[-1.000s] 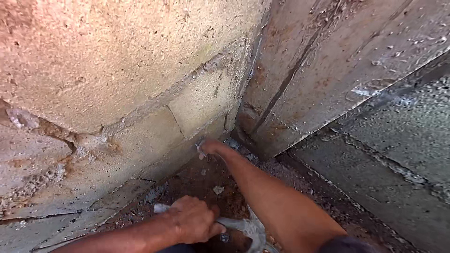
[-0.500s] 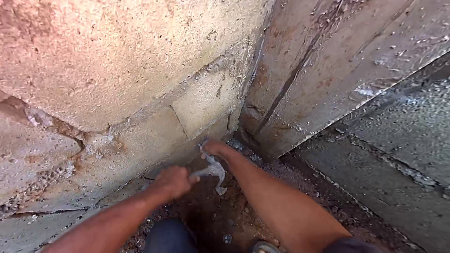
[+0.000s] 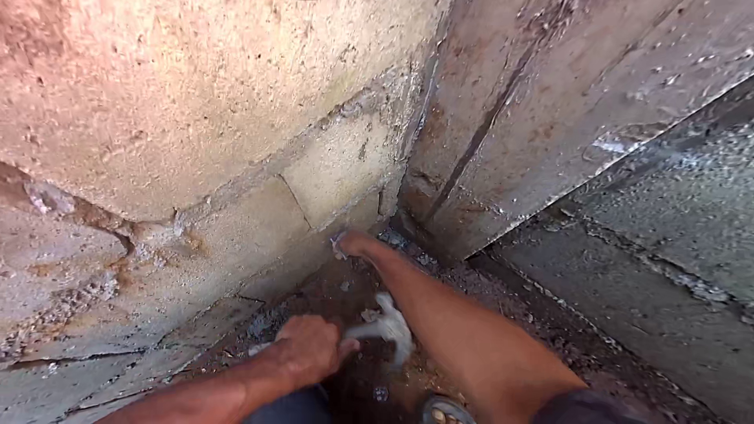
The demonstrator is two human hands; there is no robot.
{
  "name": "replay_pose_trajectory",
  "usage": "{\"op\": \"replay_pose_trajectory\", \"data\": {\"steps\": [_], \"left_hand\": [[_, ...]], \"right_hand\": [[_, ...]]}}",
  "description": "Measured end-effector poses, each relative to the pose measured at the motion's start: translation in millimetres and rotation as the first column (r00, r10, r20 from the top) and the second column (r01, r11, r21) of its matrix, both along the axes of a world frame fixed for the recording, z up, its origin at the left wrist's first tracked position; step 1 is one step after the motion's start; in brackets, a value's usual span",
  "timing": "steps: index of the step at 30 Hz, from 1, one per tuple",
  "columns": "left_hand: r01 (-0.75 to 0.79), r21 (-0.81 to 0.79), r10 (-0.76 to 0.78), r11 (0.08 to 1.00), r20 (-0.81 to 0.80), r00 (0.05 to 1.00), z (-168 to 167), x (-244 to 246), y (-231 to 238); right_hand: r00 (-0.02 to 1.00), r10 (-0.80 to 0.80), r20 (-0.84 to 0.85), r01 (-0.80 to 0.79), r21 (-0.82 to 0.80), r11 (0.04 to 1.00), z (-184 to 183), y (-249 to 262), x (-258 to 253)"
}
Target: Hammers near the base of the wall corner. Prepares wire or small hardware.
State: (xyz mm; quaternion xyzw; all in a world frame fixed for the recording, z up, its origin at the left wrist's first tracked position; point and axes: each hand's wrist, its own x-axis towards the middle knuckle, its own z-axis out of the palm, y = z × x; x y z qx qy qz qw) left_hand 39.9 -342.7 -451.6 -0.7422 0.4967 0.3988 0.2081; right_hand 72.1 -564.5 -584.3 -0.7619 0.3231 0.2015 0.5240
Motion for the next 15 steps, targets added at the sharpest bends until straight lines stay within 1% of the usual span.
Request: {"op": "replay_pose_trajectory", "data": {"steps": [1, 2, 3, 4, 6, 7, 8, 9, 11, 12, 13, 14, 15], "left_hand": [[0.107, -0.026, -0.108, 0.994, -0.048, 0.993, 5.9, -8.4, 5.2], [0.205, -0.085, -0.210, 0.975, -0.064, 0.976, 7.1, -7.3, 8.3], [0.253, -0.128, -0.261, 0.959, -0.049, 0.964, 4.5, 4.1, 7.4], [0.215, -0.108, -0.219, 0.971, -0.021, 0.976, 0.4, 21.6, 2.3], [-0.021, -0.060, 0.026, 0.998, 0.089, 0.996, -16.3, 49.5, -4.9], [-0.094, -0.075, 0.104, 0.993, 0.134, 0.986, -22.1, 48.7, -5.3], [-0.124, -0.064, 0.131, 0.990, 0.131, 0.983, -20.8, 39.5, -7.7], [-0.097, -0.034, 0.100, 0.995, 0.094, 0.991, -14.7, 21.7, -5.8], [0.107, 0.006, -0.107, 0.994, -0.031, 0.994, 0.1, -15.5, 9.2], [0.217, -0.026, -0.219, 0.976, -0.082, 0.972, 4.2, -26.2, 15.1], [0.306, -0.080, -0.313, 0.949, -0.095, 0.945, 3.9, -24.1, 16.8], [0.345, -0.106, -0.354, 0.932, -0.072, 0.933, -0.8, -11.2, 15.2], [0.295, -0.074, -0.298, 0.953, -0.031, 0.954, -5.7, 8.3, 9.2]], "right_hand": [[1.000, 0.013, -0.001, -0.013, -0.004, 1.000, 1.1, -0.3, -0.2], [0.999, 0.036, -0.006, -0.036, -0.011, 0.999, 6.4, -2.4, -0.1], [0.998, 0.059, -0.012, -0.059, -0.013, 0.998, 14.2, -4.7, -0.2], [0.998, 0.068, -0.014, -0.068, -0.012, 0.998, 17.2, -5.6, -1.3], [0.999, 0.034, 0.002, -0.034, -0.005, 0.999, 11.4, 0.0, -7.2], [1.000, 0.013, 0.011, -0.013, 0.007, 1.000, 8.6, 2.2, -7.9], [1.000, 0.000, 0.019, 0.000, -0.006, 1.000, 8.2, -1.8, -4.0], [1.000, 0.013, 0.003, -0.013, -0.020, 1.000, 8.6, -6.5, 0.3], [0.999, 0.026, -0.035, -0.026, -0.015, 1.000, 6.3, -2.4, 0.9], [0.999, 0.026, -0.044, -0.026, -0.013, 1.000, 6.2, -0.6, 0.0], [0.999, 0.024, -0.045, -0.025, -0.011, 1.000, 9.9, -2.8, 2.8], [0.999, 0.018, -0.037, -0.018, -0.006, 1.000, 12.0, -4.8, 4.4], [0.999, 0.009, -0.035, -0.009, 0.005, 1.000, 13.0, -4.7, 3.3]]}}
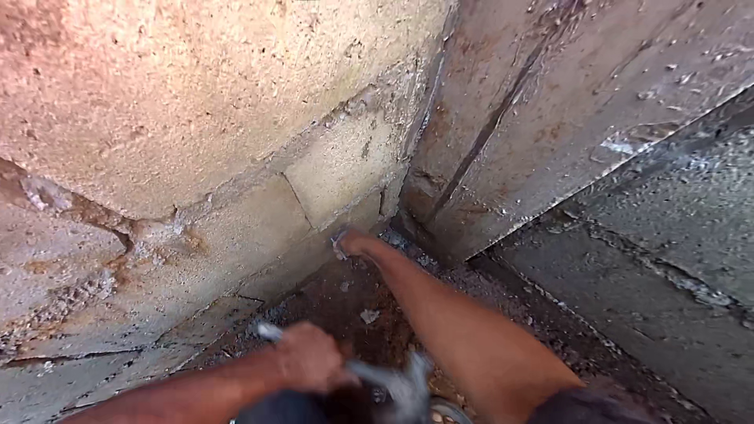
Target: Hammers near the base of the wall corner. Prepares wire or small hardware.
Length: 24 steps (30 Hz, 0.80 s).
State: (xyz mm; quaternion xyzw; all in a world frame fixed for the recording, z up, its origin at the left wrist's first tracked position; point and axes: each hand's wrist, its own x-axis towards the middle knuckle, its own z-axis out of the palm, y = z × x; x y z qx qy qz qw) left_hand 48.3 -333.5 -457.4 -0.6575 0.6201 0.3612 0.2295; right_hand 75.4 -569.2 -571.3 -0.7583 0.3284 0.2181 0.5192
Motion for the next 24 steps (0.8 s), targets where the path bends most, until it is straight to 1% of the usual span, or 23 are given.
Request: {"op": "replay_pose_trajectory", "data": {"steps": [1, 2, 3, 4, 5, 7, 9, 10, 11, 12, 13, 14, 15, 16, 17, 18, 20, 21, 22, 23, 24], "left_hand": [[-0.152, 0.017, 0.150, 0.988, 0.074, 0.986, -5.4, 19.5, -7.5], [-0.288, -0.008, 0.285, 0.958, 0.154, 0.946, -12.1, 32.4, -10.9], [-0.362, -0.048, 0.364, 0.931, 0.204, 0.909, -15.6, 35.2, -12.8], [-0.387, -0.048, 0.388, 0.921, 0.203, 0.899, -12.8, 29.7, -17.6], [-0.357, -0.013, 0.354, 0.934, 0.170, 0.920, -8.3, 15.7, -17.4], [-0.179, 0.037, 0.177, 0.983, 0.050, 0.983, 1.9, -12.8, -3.8], [0.012, -0.049, -0.013, 0.999, -0.030, 0.999, 0.5, -13.6, 4.8], [0.044, -0.072, -0.046, 0.996, -0.024, 0.999, -3.2, -0.9, 4.5], [-0.003, -0.053, 0.003, 0.999, 0.017, 1.000, -7.1, 18.1, -0.4], [-0.123, -0.024, 0.124, 0.992, 0.084, 0.989, -13.5, 36.2, -5.7], [-0.256, -0.024, 0.257, 0.966, 0.150, 0.955, -20.2, 46.5, -7.9], [-0.328, -0.039, 0.329, 0.944, 0.195, 0.924, -23.0, 47.0, -8.7], [-0.358, -0.023, 0.356, 0.933, 0.189, 0.915, -20.5, 40.0, -11.3], [-0.341, 0.013, 0.335, 0.940, 0.152, 0.930, -15.6, 25.1, -10.1], [-0.266, 0.049, 0.261, 0.963, 0.100, 0.960, -9.9, 8.9, -3.7], [-0.154, 0.058, 0.152, 0.986, 0.043, 0.988, -6.0, -3.3, 3.8], [0.046, 0.001, -0.046, 0.999, -0.040, 0.998, -4.6, -10.3, 13.6], [0.094, -0.025, -0.095, 0.995, -0.038, 0.995, -6.6, -0.9, 12.4], [0.066, -0.013, -0.066, 0.998, 0.003, 0.998, -8.8, 15.8, 6.1], [-0.058, 0.018, 0.057, 0.998, 0.077, 0.995, -11.3, 34.2, -3.0], [-0.216, 0.015, 0.210, 0.976, 0.166, 0.963, -15.5, 48.5, -10.5]], "right_hand": [[1.000, -0.011, 0.000, 0.011, 0.005, 1.000, 0.2, 1.8, -2.7], [1.000, -0.015, 0.002, 0.015, 0.004, 1.000, -1.6, 5.8, -6.2], [1.000, -0.018, 0.005, 0.017, 0.008, 1.000, -3.2, 8.7, -7.1], [1.000, -0.015, 0.012, 0.015, 0.000, 1.000, -1.0, 4.3, -3.6], [1.000, 0.005, 0.004, -0.005, -0.010, 1.000, 1.2, -0.1, -1.4], [1.000, 0.028, -0.009, -0.028, -0.001, 1.000, -2.5, 5.6, -3.5], [1.000, -0.006, 0.013, 0.006, 0.032, 0.999, -3.4, 2.5, -1.2], [0.999, -0.038, 0.026, 0.036, 0.059, 0.998, -6.4, 1.2, -0.9], [0.997, -0.067, 0.033, 0.064, 0.087, 0.994, -8.9, 0.5, -1.9], [0.996, -0.083, 0.033, 0.079, 0.101, 0.992, -10.4, 1.4, -3.8], [0.995, -0.091, 0.033, 0.087, 0.105, 0.991, -10.6, 5.2, -6.6], [0.994, -0.100, 0.034, 0.096, 0.104, 0.990, -9.8, 7.9, -6.8], [0.994, -0.106, 0.040, 0.102, 0.091, 0.991, -6.9, 5.2, -4.3], [0.995, -0.094, 0.037, 0.091, 0.088, 0.992, -3.8, 1.9, -2.9], [0.996, -0.081, 0.035, 0.078, 0.095, 0.992, -5.0, 3.4, -3.5], [0.996, -0.077, 0.041, 0.072, 0.111, 0.991, -6.6, 4.8, -3.2], [0.995, -0.081, 0.050, 0.074, 0.139, 0.988, -6.4, 3.3, -2.1], [0.995, -0.087, 0.057, 0.078, 0.143, 0.987, -6.0, 2.1, -1.1], [0.993, -0.096, 0.064, 0.086, 0.147, 0.985, -6.2, 1.6, -1.1], [0.992, -0.104, 0.065, 0.093, 0.152, 0.984, -6.6, 2.2, -2.2], [0.992, -0.110, 0.063, 0.099, 0.151, 0.984, -6.5, 4.5, -4.2]]}}
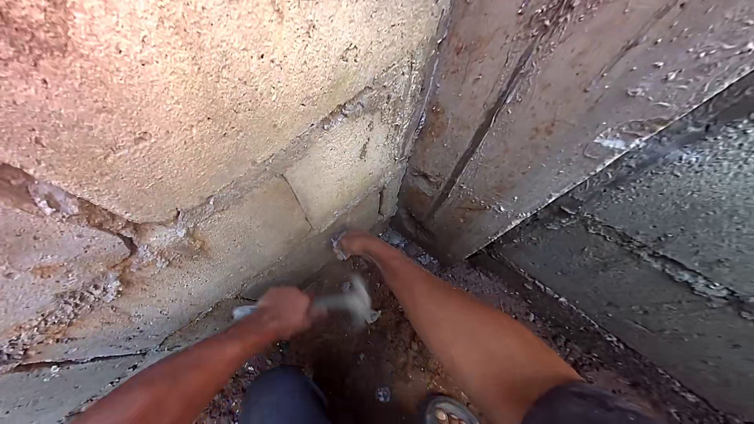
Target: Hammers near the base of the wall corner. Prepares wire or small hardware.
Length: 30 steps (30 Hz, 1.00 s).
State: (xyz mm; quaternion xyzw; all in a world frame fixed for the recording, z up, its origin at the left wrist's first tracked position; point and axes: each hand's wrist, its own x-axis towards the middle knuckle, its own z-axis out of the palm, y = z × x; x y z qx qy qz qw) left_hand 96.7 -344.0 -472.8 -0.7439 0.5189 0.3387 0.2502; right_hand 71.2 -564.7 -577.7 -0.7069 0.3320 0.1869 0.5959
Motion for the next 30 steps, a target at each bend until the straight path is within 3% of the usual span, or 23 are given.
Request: {"op": "replay_pose_trajectory", "data": {"steps": [1, 3, 7, 9, 12, 14, 17, 19, 20, 23, 25, 28, 30], "left_hand": [[-0.094, -0.028, 0.096, 0.995, 0.072, 0.993, -4.5, 7.0, -2.3], [-0.164, -0.043, 0.166, 0.986, 0.046, 0.985, -1.1, -7.2, -2.6], [0.146, 0.013, -0.140, 0.989, -0.195, 0.971, 19.2, -57.6, 19.4], [0.194, 0.001, -0.189, 0.981, -0.201, 0.961, 14.2, -44.4, 17.1], [-0.138, -0.019, 0.138, 0.990, -0.032, 0.990, -7.4, -0.8, 7.2], [-0.212, -0.023, 0.211, 0.977, -0.027, 0.977, -6.2, -13.1, 2.6], [0.024, 0.026, -0.019, 0.999, -0.182, 0.983, 13.6, -60.1, 18.4], [0.194, -0.033, -0.196, 0.981, -0.224, 0.955, 14.6, -60.7, 22.9], [0.203, -0.025, -0.204, 0.979, -0.197, 0.959, 10.7, -46.8, 19.5], [-0.147, -0.007, 0.146, 0.989, -0.020, 0.989, -7.9, -1.7, 5.2], [-0.242, -0.055, 0.241, 0.969, -0.024, 0.970, -8.1, -11.3, 0.5], [0.012, 0.004, -0.011, 1.000, -0.186, 0.982, 6.6, -52.6, 18.1], [0.185, -0.021, -0.185, 0.982, -0.228, 0.956, 9.0, -53.7, 19.6]], "right_hand": [[1.000, -0.004, 0.000, 0.004, -0.005, 1.000, 0.8, 2.9, -1.2], [1.000, -0.012, -0.013, 0.011, -0.034, 0.999, 7.0, -2.0, 1.4], [0.998, 0.031, -0.054, -0.033, -0.037, 0.999, 3.7, -1.0, 1.9], [1.000, 0.006, -0.028, -0.008, -0.041, 0.999, -0.2, -3.0, 4.5], [0.999, 0.024, -0.034, -0.027, -0.062, 0.998, -2.3, 1.3, 0.8], [0.999, -0.005, -0.039, 0.002, -0.085, 0.996, 1.3, -0.7, 3.9], [0.997, 0.011, -0.071, -0.017, -0.086, 0.996, 4.0, 1.2, 2.6], [0.998, 0.017, -0.062, -0.023, -0.095, 0.995, 5.6, -1.9, 4.7], [0.998, 0.014, -0.053, -0.019, -0.090, 0.996, 4.3, -3.4, 5.8], [1.000, 0.014, -0.027, -0.016, -0.070, 0.997, -2.8, 2.6, 0.9], [1.000, 0.014, 0.001, -0.014, -0.061, 0.998, 0.2, -3.2, 4.2], [1.000, 0.017, -0.014, -0.017, -0.035, 0.999, -4.9, 1.6, 5.6], [1.000, 0.018, -0.006, -0.018, -0.035, 0.999, -3.0, -1.9, 8.0]]}}
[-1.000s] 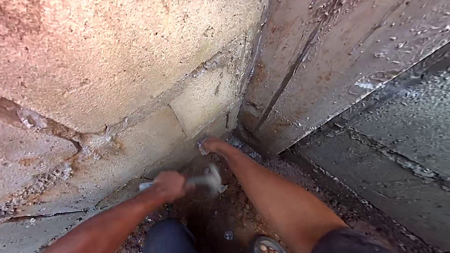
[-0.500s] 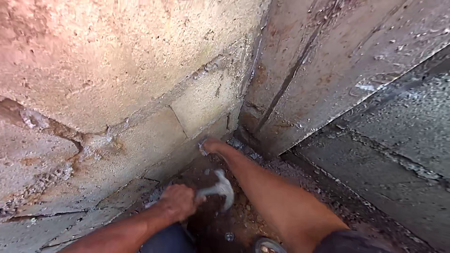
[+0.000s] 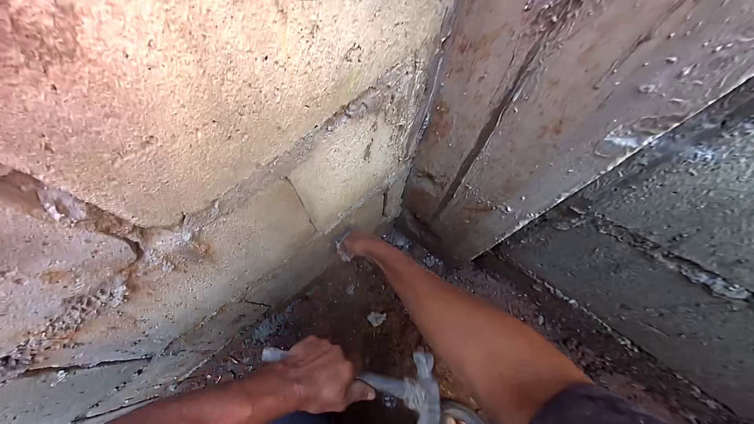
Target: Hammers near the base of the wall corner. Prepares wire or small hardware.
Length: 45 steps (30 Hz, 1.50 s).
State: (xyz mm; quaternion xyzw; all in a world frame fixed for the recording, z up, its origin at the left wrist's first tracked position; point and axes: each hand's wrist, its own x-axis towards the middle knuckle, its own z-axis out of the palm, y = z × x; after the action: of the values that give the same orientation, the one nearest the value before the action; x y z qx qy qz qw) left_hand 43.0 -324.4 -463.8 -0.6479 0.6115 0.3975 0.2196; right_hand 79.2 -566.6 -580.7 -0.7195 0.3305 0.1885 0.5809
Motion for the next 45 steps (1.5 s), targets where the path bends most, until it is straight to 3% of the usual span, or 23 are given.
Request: {"op": "replay_pose_trajectory", "data": {"steps": [1, 4, 6, 9, 11, 12, 15, 17, 20, 22, 25, 27, 29, 32, 33, 36, 38, 41, 43, 45], "left_hand": [[-0.010, 0.009, 0.010, 1.000, 0.024, 1.000, -1.7, 12.2, -2.3], [-0.347, -0.059, 0.352, 0.936, 0.178, 0.919, -17.0, 58.4, -13.4], [-0.430, -0.100, 0.441, 0.897, 0.149, 0.885, -16.3, 46.9, -17.7], [-0.215, 0.027, 0.215, 0.976, 0.010, 0.977, -0.4, 1.0, -5.4], [-0.029, 0.045, 0.030, 0.999, -0.023, 0.999, 0.9, 1.1, -4.7], [-0.039, 0.055, 0.039, 0.998, 0.004, 0.999, -0.6, 14.2, -8.0], [-0.352, -0.073, 0.359, 0.933, 0.168, 0.918, -19.8, 59.9, -16.1], [-0.420, -0.111, 0.433, 0.901, 0.153, 0.888, -16.4, 50.1, -23.6], [-0.182, 0.020, 0.182, 0.983, 0.000, 0.983, 0.5, 9.7, -11.2], [-0.052, 0.042, 0.053, 0.998, -0.035, 0.998, 0.0, 14.9, -13.4], [-0.347, -0.036, 0.349, 0.937, 0.109, 0.931, -15.2, 63.4, -22.3], [-0.430, -0.125, 0.446, 0.894, 0.163, 0.880, -21.2, 63.7, -25.5], [-0.358, -0.047, 0.361, 0.933, 0.101, 0.927, -11.9, 35.1, -21.1], [-0.073, 0.030, 0.074, 0.997, -0.009, 0.997, 3.0, 21.8, -19.7], [-0.083, 0.033, 0.083, 0.996, -0.013, 0.996, 2.7, 32.2, -21.8], [-0.364, -0.090, 0.373, 0.927, 0.120, 0.920, -15.0, 73.8, -19.8], [-0.426, -0.124, 0.441, 0.896, 0.148, 0.885, -15.6, 63.5, -21.6], [-0.192, -0.024, 0.193, 0.981, 0.059, 0.979, -0.3, 27.2, -13.8], [-0.050, 0.015, 0.050, 0.999, 0.001, 0.999, 3.6, 30.2, -16.5], [-0.179, 0.002, 0.179, 0.984, 0.050, 0.983, -1.7, 58.5, -24.0]], "right_hand": [[1.000, -0.008, 0.002, 0.008, 0.008, 1.000, 1.1, -0.3, 0.0], [0.999, -0.037, 0.010, 0.036, 0.017, 0.999, -0.5, 5.9, -5.3], [0.999, -0.047, 0.002, 0.047, 0.000, 0.999, 2.5, 2.2, -2.3], [1.000, -0.003, -0.026, 0.003, -0.014, 1.000, 0.6, 3.7, -2.6], [1.000, 0.020, -0.017, -0.020, -0.031, 0.999, -1.2, -1.9, 0.3], [1.000, 0.015, -0.008, -0.015, -0.028, 1.000, -3.8, -2.5, 0.8], [1.000, -0.028, 0.009, 0.028, -0.024, 0.999, -6.4, 5.3, -6.3], [1.000, -0.024, 0.010, 0.025, -0.045, 0.999, -1.0, -0.1, -2.2], [1.000, 0.011, -0.018, -0.012, -0.040, 0.999, -2.0, 3.9, -3.8], [1.000, 0.009, -0.004, -0.009, -0.046, 0.999, -2.5, -0.3, -0.7], [1.000, -0.011, 0.013, 0.011, -0.001, 1.000, 2.2, 6.3, -7.0], [0.999, -0.051, 0.000, 0.051, 0.003, 0.999, 6.5, 8.7, -5.9], [0.998, -0.051, -0.020, 0.052, 0.020, 0.998, 3.7, 6.8, -4.2], [0.999, -0.037, -0.006, 0.037, 0.015, 0.999, -3.1, 3.2, -0.2], [0.999, -0.036, 0.000, 0.036, 0.010, 0.999, -4.2, 2.5, 0.1], [0.999, -0.040, -0.020, 0.039, -0.012, 0.999, -2.6, 7.5, -5.8], [0.999, -0.031, -0.032, 0.030, -0.036, 0.999, 3.2, 4.6, -3.7], [0.999, -0.031, -0.025, 0.030, -0.023, 0.999, -4.2, 5.2, -1.6], [0.999, -0.037, -0.013, 0.037, -0.003, 0.999, -7.3, 3.1, 0.0], [0.998, -0.056, -0.008, 0.056, 0.013, 0.998, -6.9, 2.6, -1.0]]}}
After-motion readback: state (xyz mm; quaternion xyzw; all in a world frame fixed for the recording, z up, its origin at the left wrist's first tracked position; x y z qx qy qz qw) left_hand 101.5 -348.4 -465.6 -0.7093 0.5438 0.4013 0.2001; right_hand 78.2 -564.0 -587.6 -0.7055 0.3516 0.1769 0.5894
